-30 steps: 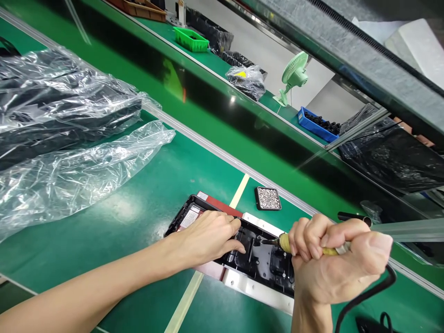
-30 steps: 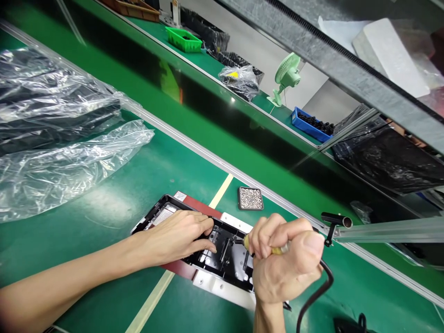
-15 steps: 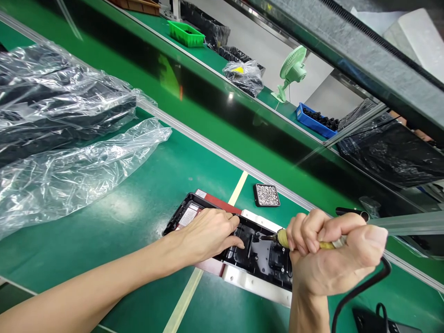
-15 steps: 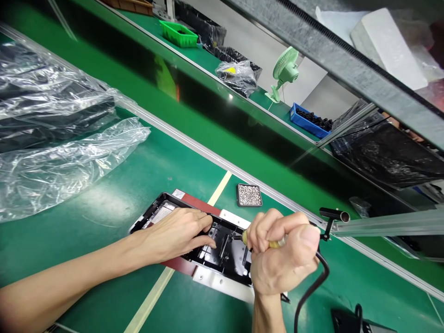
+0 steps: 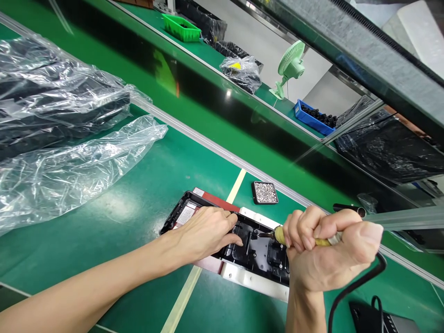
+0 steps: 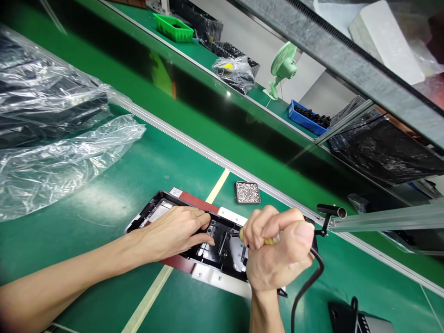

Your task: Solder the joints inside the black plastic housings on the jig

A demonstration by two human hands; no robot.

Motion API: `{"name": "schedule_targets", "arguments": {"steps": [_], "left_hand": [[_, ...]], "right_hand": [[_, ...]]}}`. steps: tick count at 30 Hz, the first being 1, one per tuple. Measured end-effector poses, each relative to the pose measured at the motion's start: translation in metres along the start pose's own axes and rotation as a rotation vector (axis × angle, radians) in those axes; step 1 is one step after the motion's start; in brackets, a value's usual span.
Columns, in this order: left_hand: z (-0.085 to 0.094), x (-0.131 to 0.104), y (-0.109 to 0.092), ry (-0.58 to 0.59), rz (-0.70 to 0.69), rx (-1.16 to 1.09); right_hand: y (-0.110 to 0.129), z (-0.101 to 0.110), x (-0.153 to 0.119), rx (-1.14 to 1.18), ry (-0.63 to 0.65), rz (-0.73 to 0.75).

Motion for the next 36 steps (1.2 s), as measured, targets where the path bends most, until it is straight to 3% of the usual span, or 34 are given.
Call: {"name": "schedule_targets", "arguments": {"steps": [36], "left_hand": [[-0.0031,-0.0003,0.0007,0.004,0.003,0.017]], "right_hand": [[-0.0008,-0.0026,0.0011,-0.04,0.025,0.002]]}}
Point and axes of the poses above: each hand's wrist, its own x-axis towards the middle knuckle, its own z-axis out of the back of the hand, y = z × x, the point moved 2 cm from there along x, towards the middle knuckle, and after that the axes turned 7 degrees about y, right-handed, at the moved point
